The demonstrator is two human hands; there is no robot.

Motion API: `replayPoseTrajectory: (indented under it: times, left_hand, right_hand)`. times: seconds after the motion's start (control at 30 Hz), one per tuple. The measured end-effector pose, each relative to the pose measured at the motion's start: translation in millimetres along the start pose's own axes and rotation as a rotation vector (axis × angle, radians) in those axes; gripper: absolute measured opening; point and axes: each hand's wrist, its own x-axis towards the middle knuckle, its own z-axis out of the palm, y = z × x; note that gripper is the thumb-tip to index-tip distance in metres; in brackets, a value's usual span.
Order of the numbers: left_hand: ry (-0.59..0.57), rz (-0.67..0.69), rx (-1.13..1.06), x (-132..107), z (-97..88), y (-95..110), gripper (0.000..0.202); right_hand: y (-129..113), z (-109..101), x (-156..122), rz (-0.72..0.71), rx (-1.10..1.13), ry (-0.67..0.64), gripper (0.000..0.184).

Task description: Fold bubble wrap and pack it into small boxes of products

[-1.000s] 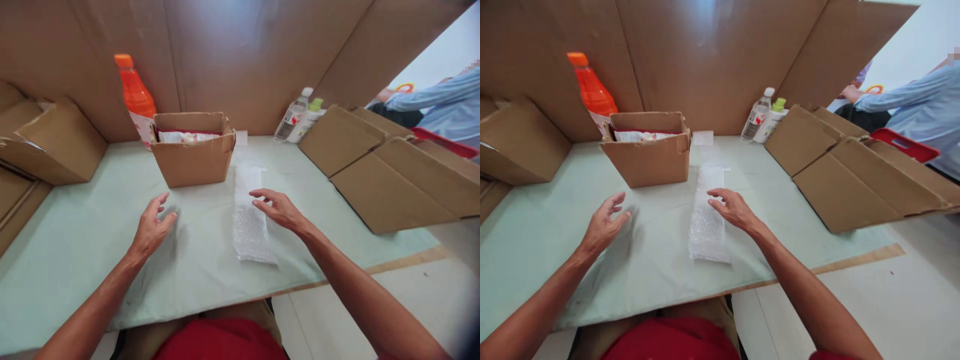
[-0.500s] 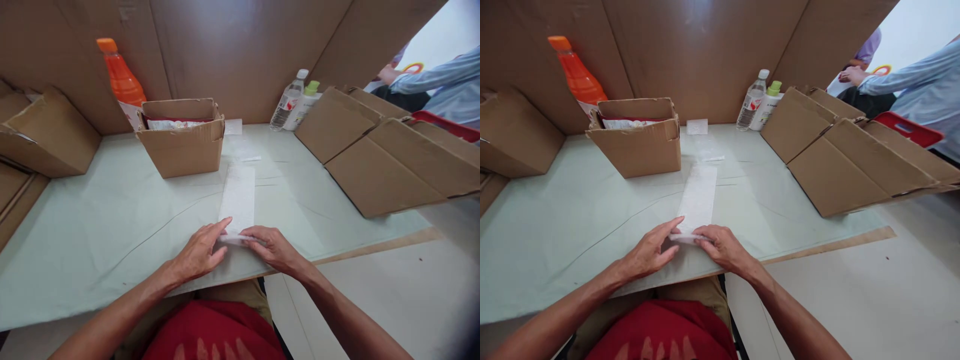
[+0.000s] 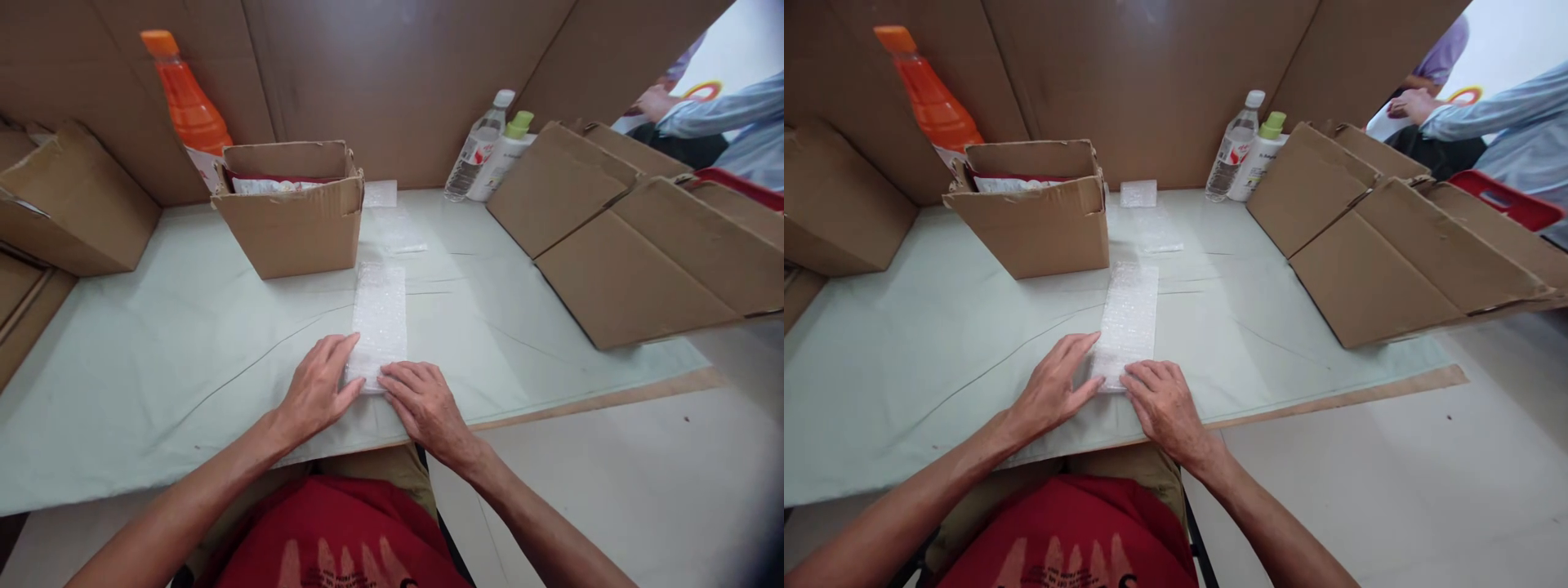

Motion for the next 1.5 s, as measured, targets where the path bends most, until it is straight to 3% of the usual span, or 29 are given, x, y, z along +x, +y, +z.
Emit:
replayPoseTrajectory:
  times: [0.1, 0.2, 0.27, 0.37, 0.43, 0.53, 0.6, 0.7, 0.8, 0.97, 1.1, 1.17, 1.27, 1.37, 1.5]
  left_hand:
    - [-0.003, 0.178, -0.011, -17, -5.7, 5, 0.052]
    - [-0.031, 0.128, -0.073, -26, -5.2, 6, 0.047]
    - [-0.031, 0.033, -0.067, -26, -2.3, 4, 0.046]
    - [-0.064, -0.05, -0.002, -19, 2.9, -1, 0.047]
    - [-0.058, -0.05, 0.051, -14, 5.4, -4, 0.045]
    - [0.04, 0.005, 0.124, -12, 5.1, -4, 0.041]
    - [0.072, 0.096, 0.122, -16, 2.0, -2, 0.044]
    - [-0.008, 0.196, 0.024, -27, -3.8, 3, 0.046]
    - [-0.064, 0.1, -0.054, -35, -6.2, 4, 0.051]
    - [-0.123, -0.057, 0.055, -27, -2.5, 0, 0.046]
    - [-0.046, -0.012, 0.138, -20, -4.4, 1, 0.043]
    - [-0.003, 0.076, 0.084, -23, -7.8, 4, 0.047]
    - [-0.038, 0.147, -0.042, -30, -11.2, 6, 0.052]
    - [-0.086, 0.047, -0.116, -30, -10.1, 4, 0.051]
    - [-0.136, -0.073, 0.044, -15, -7.3, 1, 0.043]
  right_hand:
    - [1, -3, 3, 0.075, 0.183, -0.015, 0.023]
    - [-4, -14, 6, 0.193, 0.359, -0.056, 0.022]
    - [-7, -21, 5, 0.212, 0.316, 0.021, 0.023]
    - [-10, -25, 1, 0.099, 0.108, 0.147, 0.025]
    - [-10, -22, -1, 0.006, 0.013, 0.087, 0.025]
    - [-6, -12, -1, -0.051, -0.046, -0.025, 0.024]
    - [-4, -7, 1, -0.029, -0.013, -0.025, 0.022]
    - [-4, -7, 3, 0.068, 0.157, -0.06, 0.023]
    - [-7, -16, 2, 0.139, 0.311, -0.16, 0.025]
    - [-13, -24, -1, 0.052, 0.048, 0.011, 0.028]
    - [-12, -16, 1, -0.03, -0.054, -0.093, 0.028]
    - [-11, -12, 3, -0.003, -0.011, -0.088, 0.025]
    - [-11, -13, 3, 0.113, 0.163, -0.074, 0.024]
    - [-12, -19, 0, 0.203, 0.246, -0.08, 0.026]
    - [-12, -21, -2, 0.109, 0.026, 0.047, 0.027]
